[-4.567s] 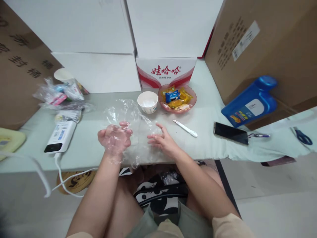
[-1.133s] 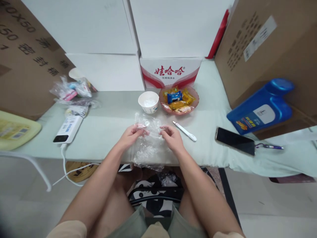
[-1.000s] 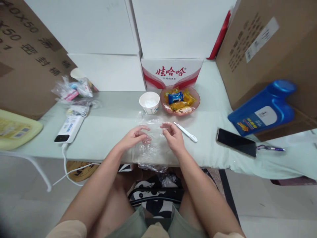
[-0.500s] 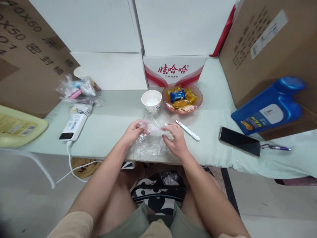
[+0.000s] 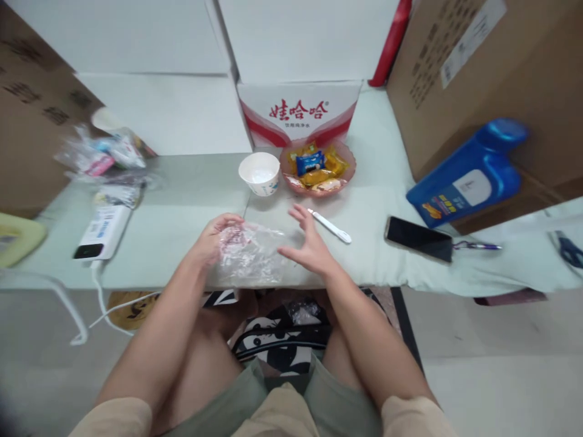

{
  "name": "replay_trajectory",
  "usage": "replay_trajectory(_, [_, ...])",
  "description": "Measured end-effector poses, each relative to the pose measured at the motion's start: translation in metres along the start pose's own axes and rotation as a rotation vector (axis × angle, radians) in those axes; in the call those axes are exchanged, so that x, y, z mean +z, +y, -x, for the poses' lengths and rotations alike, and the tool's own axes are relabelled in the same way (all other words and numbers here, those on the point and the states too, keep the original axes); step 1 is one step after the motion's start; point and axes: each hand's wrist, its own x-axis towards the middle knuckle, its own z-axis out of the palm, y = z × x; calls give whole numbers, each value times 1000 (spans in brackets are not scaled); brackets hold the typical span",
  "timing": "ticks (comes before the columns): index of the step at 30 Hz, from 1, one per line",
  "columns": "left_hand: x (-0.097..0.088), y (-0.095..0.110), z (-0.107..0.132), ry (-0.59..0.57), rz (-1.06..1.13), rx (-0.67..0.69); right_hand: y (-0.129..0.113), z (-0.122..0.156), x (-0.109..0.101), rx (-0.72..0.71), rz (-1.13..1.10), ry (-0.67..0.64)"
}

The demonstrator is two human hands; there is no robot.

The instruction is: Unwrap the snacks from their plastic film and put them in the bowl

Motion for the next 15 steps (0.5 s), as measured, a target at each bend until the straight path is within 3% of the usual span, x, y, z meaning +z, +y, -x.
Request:
replay_trajectory(3, [2,3,1,-72,0,-34,0,-10,9,191,-105,-114])
replay_trajectory(7, [-6,7,1,-130,-16,-63,3,-17,14,370,-224,27])
replay_trajectory(12, [-9,6,2,-229,197,-147,6,-20,15,390,-325,196])
replay_trajectory(15, [1,2,-2,-131,129,-171,5,-19,17,380,-355,191])
